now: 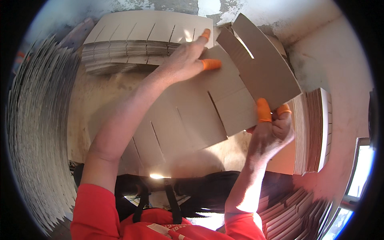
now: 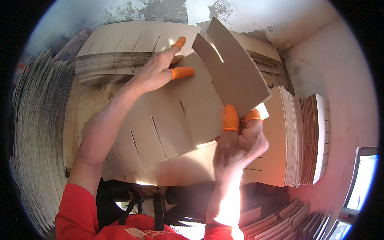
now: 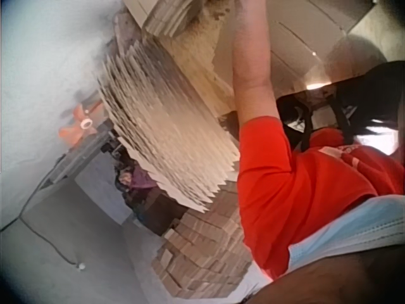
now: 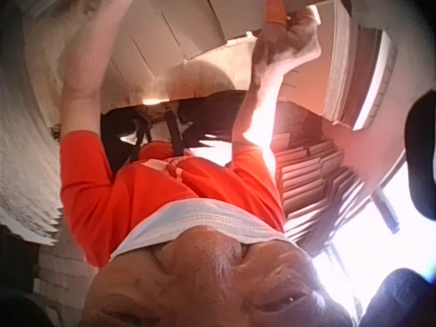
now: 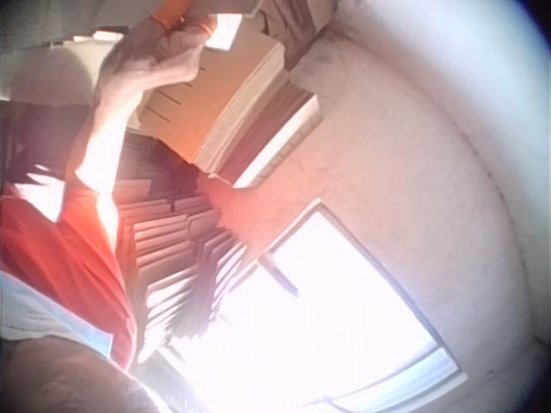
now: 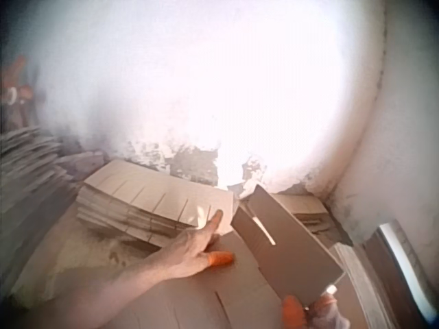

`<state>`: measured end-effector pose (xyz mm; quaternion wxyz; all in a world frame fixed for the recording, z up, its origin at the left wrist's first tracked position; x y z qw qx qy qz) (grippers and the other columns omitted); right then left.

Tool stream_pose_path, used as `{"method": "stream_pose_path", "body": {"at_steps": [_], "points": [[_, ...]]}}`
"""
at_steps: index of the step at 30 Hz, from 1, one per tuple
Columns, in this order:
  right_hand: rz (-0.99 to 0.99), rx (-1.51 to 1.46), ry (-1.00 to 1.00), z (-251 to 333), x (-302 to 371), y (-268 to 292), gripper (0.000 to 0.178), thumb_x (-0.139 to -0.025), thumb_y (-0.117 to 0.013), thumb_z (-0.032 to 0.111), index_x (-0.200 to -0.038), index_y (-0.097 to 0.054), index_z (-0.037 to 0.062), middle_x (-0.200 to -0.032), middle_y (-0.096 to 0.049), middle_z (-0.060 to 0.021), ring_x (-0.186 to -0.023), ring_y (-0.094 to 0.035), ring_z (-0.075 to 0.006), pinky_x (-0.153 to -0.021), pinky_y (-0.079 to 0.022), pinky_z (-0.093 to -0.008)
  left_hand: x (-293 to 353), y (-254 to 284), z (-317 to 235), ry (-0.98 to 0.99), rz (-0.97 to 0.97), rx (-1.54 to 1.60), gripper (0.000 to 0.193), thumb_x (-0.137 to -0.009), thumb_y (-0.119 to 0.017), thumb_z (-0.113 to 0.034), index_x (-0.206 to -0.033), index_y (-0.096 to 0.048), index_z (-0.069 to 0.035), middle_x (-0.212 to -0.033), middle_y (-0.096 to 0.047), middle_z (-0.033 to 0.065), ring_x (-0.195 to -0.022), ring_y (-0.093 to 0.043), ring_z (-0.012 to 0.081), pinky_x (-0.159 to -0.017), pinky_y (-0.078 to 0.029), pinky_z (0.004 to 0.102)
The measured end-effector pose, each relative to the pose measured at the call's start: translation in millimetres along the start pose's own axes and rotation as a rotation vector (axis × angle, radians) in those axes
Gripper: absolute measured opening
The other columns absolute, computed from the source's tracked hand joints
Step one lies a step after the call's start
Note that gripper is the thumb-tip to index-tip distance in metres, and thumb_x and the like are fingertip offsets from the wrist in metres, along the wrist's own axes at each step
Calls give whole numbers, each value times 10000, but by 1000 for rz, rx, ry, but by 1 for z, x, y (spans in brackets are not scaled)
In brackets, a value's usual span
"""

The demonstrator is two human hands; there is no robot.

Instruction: The person assembles cardboard pieces by hand, interlocking them into a larger structure. They repeatedly pick up, align, and press the pieces together to form a continuous assembly.

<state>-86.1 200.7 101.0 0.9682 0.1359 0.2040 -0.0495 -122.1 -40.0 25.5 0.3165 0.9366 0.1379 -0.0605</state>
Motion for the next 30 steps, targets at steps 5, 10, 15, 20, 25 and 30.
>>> {"method": "stream_pose_path", "body": {"at_steps": [5,10,15,20,25,30], "points": [[86,215,128,8,-6,7,71,-862,-678,-18,-909,-633,-47,-692,-644,-29,-619,-518,-35,-557,-411,-194,-20,8,55,123,-162,289,549,-970,-587,-347,-1378,-498,8,-1311,-605,137,-1188,-586,243,-1025,-433,333],[52,259,131,9,-6,6,84,-854,-694,-6,-899,-629,-34,-670,-634,-21,-571,-502,-34,-531,-396,-191,-33,38,94,-93,-406,-480,516,-870,-689,-255,-1280,-556,29,-1262,-599,156,-1193,-550,289,-1002,-431,397],[56,115,17,-1,-7,2,83,-869,-699,30,-887,-628,-9,-627,-610,-4,-467,-468,-26,-405,-353,-196,-50,10,116,-99,-16,-817,247,-850,-656,-143,-1021,-598,26,-1183,-560,138,-1175,-497,295,-992,-413,422],[67,67,4,-5,-7,2,96,-877,-708,50,-876,-625,2,-622,-603,-3,-455,-462,-19,-378,-344,-197,-47,12,105,-216,-49,-938,114,-841,-632,-103,-865,-586,-1,-966,-598,143,-1000,-566,311,-862,-489,416],[80,83,28,-4,-5,0,101,-875,-717,50,-908,-637,-2,-654,-609,-1,-481,-457,-16,-414,-350,-188,-38,15,84,-437,-168,-900,101,-807,-657,-71,-819,-575,-13,-831,-604,114,-881,-592,307,-757,-524,434],[81,37,36,-6,-6,1,120,-878,-715,42,-964,-653,-15,-687,-628,-3,-540,-464,-13,-494,-366,-180,-38,37,63,-496,-206,-676,132,-777,-681,-28,-883,-602,-23,-870,-602,70,-862,-594,285,-725,-532,419]]}}
Point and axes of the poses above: each hand's wrist, its own x-axis away from the middle knuckle, its own y-axis out of the back of the hand, z = x × y, the point moved 8 cm from there along -x, towards the middle knuckle
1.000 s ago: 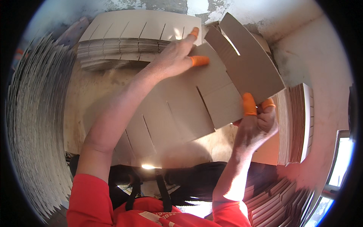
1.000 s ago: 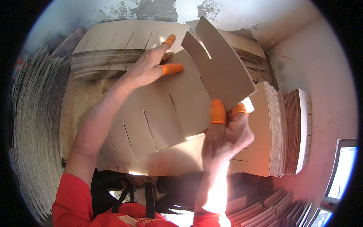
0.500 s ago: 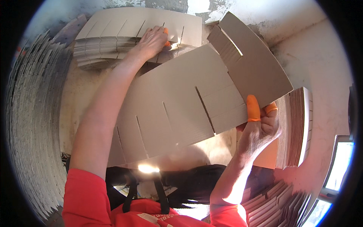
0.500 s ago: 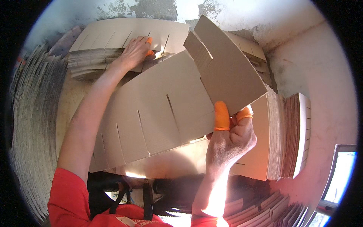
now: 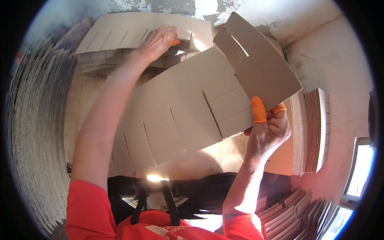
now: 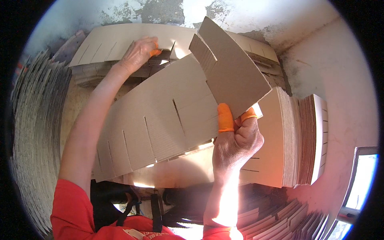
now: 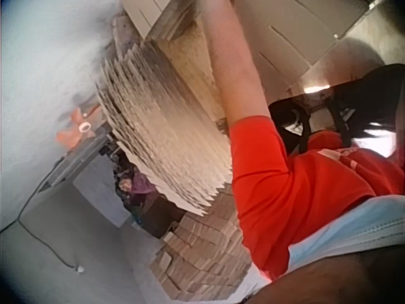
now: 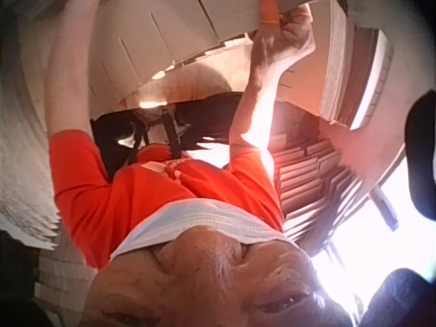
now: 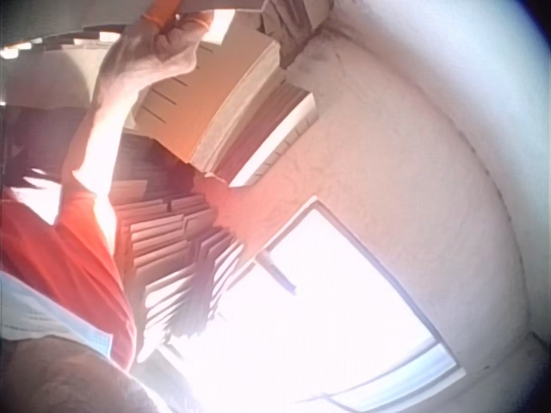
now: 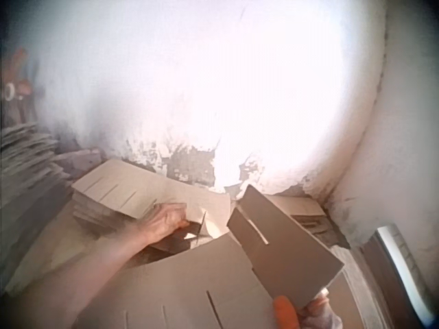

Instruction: The person assembles cardboard pieces by hand, interlocking them into a larger structure. They repeatedly pick up, align, and press the pieces together to form a continuous assembly.

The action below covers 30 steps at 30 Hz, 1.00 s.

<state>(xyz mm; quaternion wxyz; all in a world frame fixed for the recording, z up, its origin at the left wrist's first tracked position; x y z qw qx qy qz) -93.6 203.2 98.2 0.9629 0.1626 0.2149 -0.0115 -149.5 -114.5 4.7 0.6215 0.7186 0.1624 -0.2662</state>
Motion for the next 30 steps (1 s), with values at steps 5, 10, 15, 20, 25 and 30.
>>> {"method": "stream_pose_path", "body": {"at_steps": [5,10,15,20,25,30], "points": [[26,8,-24,-1,2,0,124,-881,-699,13,-989,-663,-37,-703,-640,-6,-586,-480,-8,-525,-377,-175,-28,46,-26,-157,-163,-144,331,-795,-616,40,-1112,-611,-52,-939,-579,46,-899,-571,252,-717,-555,381],[28,-67,53,-2,4,-7,151,-874,-700,37,-1022,-688,8,-747,-665,-24,-486,-499,-13,-380,-355,-163,-44,53,-41,-151,-49,-321,427,-786,-600,44,-1204,-585,-46,-930,-578,35,-912,-556,199,-655,-568,320],[62,-134,89,0,5,-8,172,-876,-687,22,-1049,-687,17,-768,-672,-17,-505,-495,-12,-400,-356,-166,-47,61,-57,-225,-73,-427,433,-782,-606,31,-1209,-588,-41,-891,-560,18,-941,-550,161,-605,-565,282],[87,-84,139,4,5,-8,168,-881,-679,23,-1050,-683,17,-740,-653,-5,-507,-499,-19,-407,-364,-176,-53,75,-59,-298,-90,-429,412,-793,-610,13,-1201,-594,-47,-831,-515,25,-898,-566,151,-601,-560,270],[90,-34,119,1,5,-9,162,-880,-680,20,-1041,-683,12,-728,-643,-3,-504,-496,-18,-416,-369,-179,-53,83,-70,-364,-54,-465,355,-791,-615,5,-1144,-603,-40,-798,-488,33,-845,-569,149,-618,-554,278],[128,-136,112,-1,8,-10,189,-887,-658,-19,-1076,-669,-21,-783,-653,-17,-615,-506,-22,-534,-393,-176,-54,81,-74,-381,28,-486,278,-787,-624,0,-1063,-602,-17,-765,-479,35,-833,-556,147,-615,-549,275]]}}
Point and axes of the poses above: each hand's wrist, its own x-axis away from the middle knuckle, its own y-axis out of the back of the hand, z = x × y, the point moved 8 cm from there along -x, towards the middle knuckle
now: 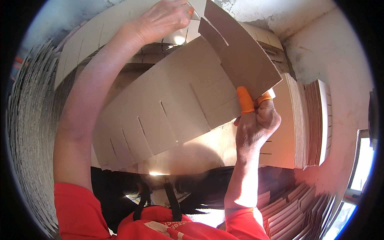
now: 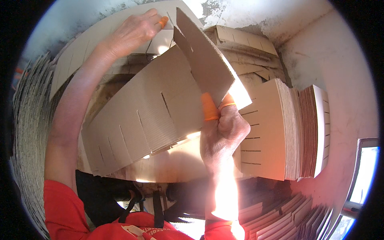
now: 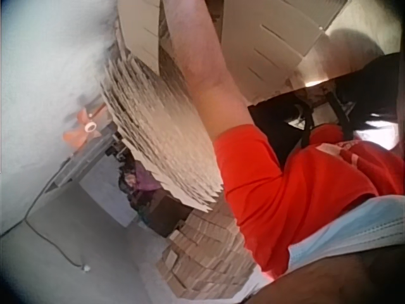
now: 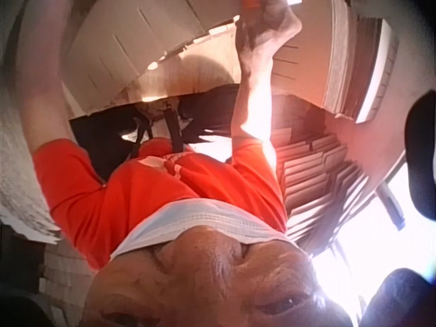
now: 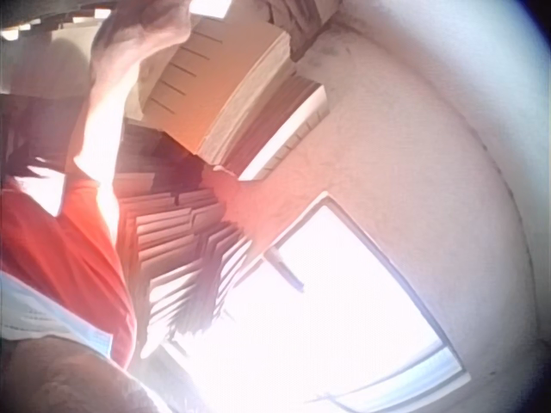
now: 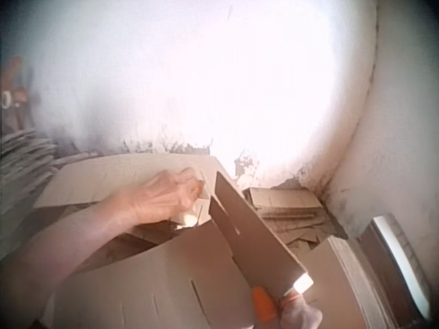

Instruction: The person assembles cardboard pieces by hand, interlocking them into a larger structure. They repeatedly pick up, align, and press the pieces together to form a continuous assembly.

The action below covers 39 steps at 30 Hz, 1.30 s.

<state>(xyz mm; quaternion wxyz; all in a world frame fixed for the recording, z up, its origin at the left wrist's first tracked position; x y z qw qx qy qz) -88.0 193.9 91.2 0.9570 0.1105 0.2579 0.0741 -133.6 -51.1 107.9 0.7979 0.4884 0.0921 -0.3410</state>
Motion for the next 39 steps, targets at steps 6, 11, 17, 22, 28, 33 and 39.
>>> {"method": "stream_pose_path", "body": {"at_steps": [6,11,17,22,28,33,39], "points": [[35,-20,-62,3,3,-5,245,-899,-627,-70,-1143,-630,-70,-933,-695,-58,-825,-538,-37,-743,-440,-178,-9,16,-11,-58,-66,-15,120,-779,-631,-6,-898,-622,-1,-767,-497,40,-854,-556,151,-594,-550,278],[39,-17,-42,3,2,-5,201,-903,-626,-59,-1103,-629,-71,-913,-693,-49,-799,-543,-41,-717,-445,-182,-17,37,-26,-133,-26,-74,54,-753,-625,-51,-781,-629,-5,-802,-542,51,-859,-555,169,-592,-539,262],[26,-108,-2,6,1,-6,101,-907,-611,-64,-1007,-624,-74,-877,-667,-37,-816,-538,-54,-749,-436,-183,-9,55,-48,-34,-15,25,53,-704,-631,7,-742,-597,-6,-843,-541,66,-919,-578,180,-577,-558,285],[-5,-95,-288,-1,5,-7,123,-917,-611,-20,-1028,-611,-73,-797,-624,-40,-737,-529,-74,-681,-457,-217,-4,84,-79,-5,-88,172,104,-656,-632,9,-757,-617,30,-880,-569,85,-922,-572,198,-556,-564,304],[30,372,287,41,9,-10,94,-883,-634,-15,-971,-612,-40,-599,-520,-87,-496,-479,-165,-461,-415,-285,12,115,-84,144,-60,245,159,-666,-632,23,-822,-632,49,-803,-552,85,-865,-574,209,-530,-553,306],[134,399,146,63,18,-12,87,-906,-660,19,-961,-642,-47,-719,-637,-100,-648,-493,-42,-573,-446,-219,27,137,-77,220,-81,236,242,-671,-625,42,-909,-641,80,-833,-576,101,-867,-575,214,-531,-554,311],[111,299,301,90,34,-11,55,-891,-667,-14,-902,-623,-44,-710,-624,-83,-662,-472,-43,-578,-426,-210,41,166,-82,226,-53,222,271,-680,-618,67,-948,-646,100,-891,-609,137,-874,-576,238,-521,-554,330]]}}
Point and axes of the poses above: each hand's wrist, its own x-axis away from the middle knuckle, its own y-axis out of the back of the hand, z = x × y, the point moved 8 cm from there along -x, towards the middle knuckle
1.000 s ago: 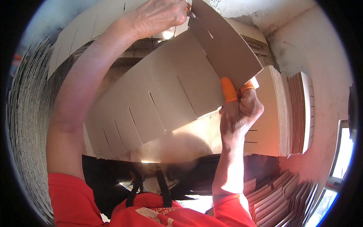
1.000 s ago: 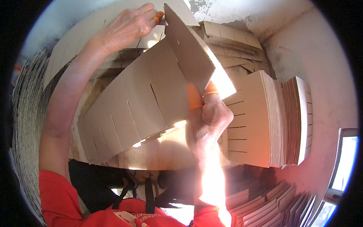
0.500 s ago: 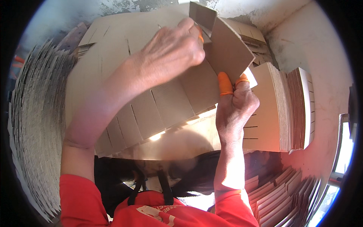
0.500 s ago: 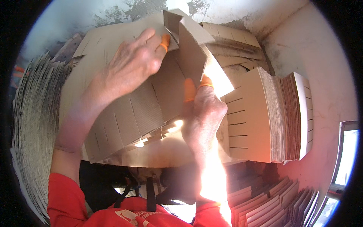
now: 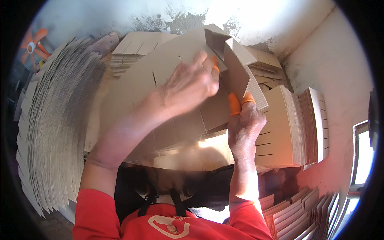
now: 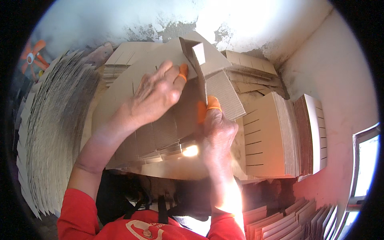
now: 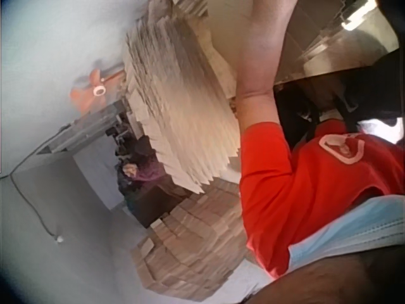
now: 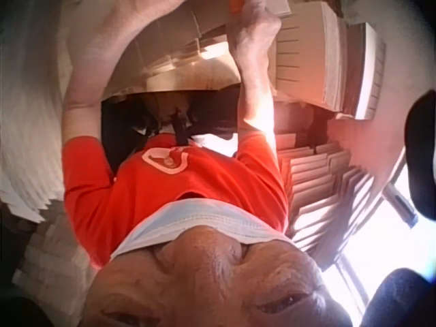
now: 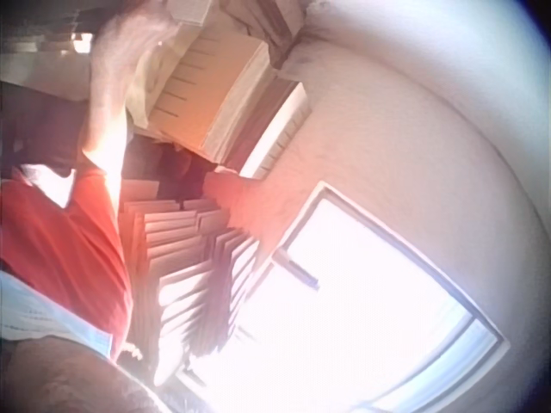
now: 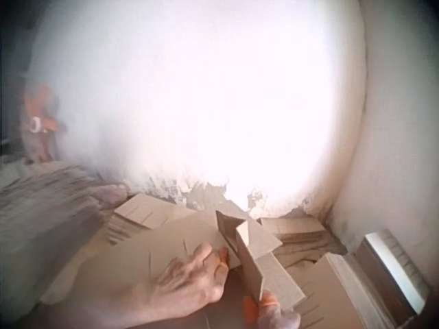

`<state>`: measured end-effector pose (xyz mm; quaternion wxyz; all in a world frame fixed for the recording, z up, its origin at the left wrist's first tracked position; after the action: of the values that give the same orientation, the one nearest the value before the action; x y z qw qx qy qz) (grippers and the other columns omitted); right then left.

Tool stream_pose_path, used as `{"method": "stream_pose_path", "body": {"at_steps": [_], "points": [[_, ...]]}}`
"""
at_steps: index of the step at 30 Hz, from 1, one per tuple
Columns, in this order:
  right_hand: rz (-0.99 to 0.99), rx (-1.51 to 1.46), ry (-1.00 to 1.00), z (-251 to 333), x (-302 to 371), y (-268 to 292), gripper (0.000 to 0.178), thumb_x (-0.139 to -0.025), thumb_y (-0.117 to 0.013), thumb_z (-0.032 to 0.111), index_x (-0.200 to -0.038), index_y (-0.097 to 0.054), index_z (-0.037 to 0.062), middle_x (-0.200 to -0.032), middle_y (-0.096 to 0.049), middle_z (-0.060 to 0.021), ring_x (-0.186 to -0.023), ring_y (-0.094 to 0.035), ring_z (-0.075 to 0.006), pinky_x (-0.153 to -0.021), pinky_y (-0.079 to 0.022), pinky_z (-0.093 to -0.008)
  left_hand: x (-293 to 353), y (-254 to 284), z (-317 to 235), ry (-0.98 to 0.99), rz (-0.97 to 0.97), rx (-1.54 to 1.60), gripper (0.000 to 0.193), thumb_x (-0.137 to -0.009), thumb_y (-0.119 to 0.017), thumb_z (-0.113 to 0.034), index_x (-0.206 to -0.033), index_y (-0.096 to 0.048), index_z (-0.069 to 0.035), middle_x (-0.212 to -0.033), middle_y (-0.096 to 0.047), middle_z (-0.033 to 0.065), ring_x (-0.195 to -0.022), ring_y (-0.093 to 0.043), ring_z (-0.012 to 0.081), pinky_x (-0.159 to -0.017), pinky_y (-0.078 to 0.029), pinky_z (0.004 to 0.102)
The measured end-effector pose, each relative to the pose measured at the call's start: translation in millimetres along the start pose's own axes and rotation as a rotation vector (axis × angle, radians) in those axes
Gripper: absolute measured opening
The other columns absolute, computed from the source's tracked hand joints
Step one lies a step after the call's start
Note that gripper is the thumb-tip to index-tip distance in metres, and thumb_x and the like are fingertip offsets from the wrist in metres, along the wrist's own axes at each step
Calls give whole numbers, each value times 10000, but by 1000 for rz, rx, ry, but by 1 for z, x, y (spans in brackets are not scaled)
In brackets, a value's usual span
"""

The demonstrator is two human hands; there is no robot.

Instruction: The person assembles cardboard pieces by hand, interlocking them into a larger structure. They repeatedly pick up, align, and press the pieces together to form a continuous assembly.

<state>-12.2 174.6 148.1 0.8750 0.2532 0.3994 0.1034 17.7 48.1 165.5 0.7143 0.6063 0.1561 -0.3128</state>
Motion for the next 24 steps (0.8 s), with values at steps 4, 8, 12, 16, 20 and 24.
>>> {"method": "stream_pose_path", "body": {"at_steps": [4,8,12,16,20,24], "points": [[46,-15,11,13,8,3,47,-891,-657,-31,-898,-618,-55,-743,-645,-87,-694,-498,-49,-606,-434,-205,11,23,-9,7,-39,59,265,-683,-615,66,-942,-642,113,-873,-608,151,-857,-573,238,-508,-549,328],[-20,-55,82,24,20,6,49,-891,-656,-30,-886,-612,-52,-706,-614,-89,-664,-470,-63,-589,-426,-212,28,30,-23,36,-44,33,296,-677,-608,59,-963,-636,130,-855,-595,154,-854,-565,234,-509,-541,318],[-56,-16,127,41,24,22,60,-869,-665,-31,-897,-614,-44,-667,-576,-98,-589,-456,-124,-532,-413,-252,33,72,-47,26,-151,29,333,-695,-592,34,-1007,-624,145,-798,-567,139,-807,-557,230,-519,-521,310],[-141,-70,251,44,36,29,77,-838,-671,-43,-887,-612,-38,-573,-497,-126,-456,-439,-210,-440,-397,-315,39,78,-43,71,-144,186,334,-718,-703,-62,-1023,-669,69,-756,-594,112,-764,-583,203,-601,-535,337],[-175,-183,120,35,50,41,45,-862,-654,-49,-872,-610,-42,-576,-470,-120,-495,-388,-147,-448,-362,-286,52,81,-1,459,-281,950,371,-772,-778,-166,-1100,-700,-11,-852,-683,65,-801,-594,126,-647,-522,304],[-162,-186,108,32,61,48,45,-872,-643,-49,-910,-620,-57,-585,-454,-118,-528,-364,-123,-453,-320,-277,35,57,51,572,-443,1080,339,-813,-684,-34,-1151,-689,-22,-1015,-688,44,-853,-571,106,-793,-500,258]]}}
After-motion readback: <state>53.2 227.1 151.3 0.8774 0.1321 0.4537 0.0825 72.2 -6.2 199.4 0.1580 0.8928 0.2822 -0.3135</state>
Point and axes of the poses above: each hand's wrist, its own x-axis away from the middle knuckle, its own y-axis out of the back of the hand, z = x × y, the point moved 8 cm from there along -x, towards the middle knuckle
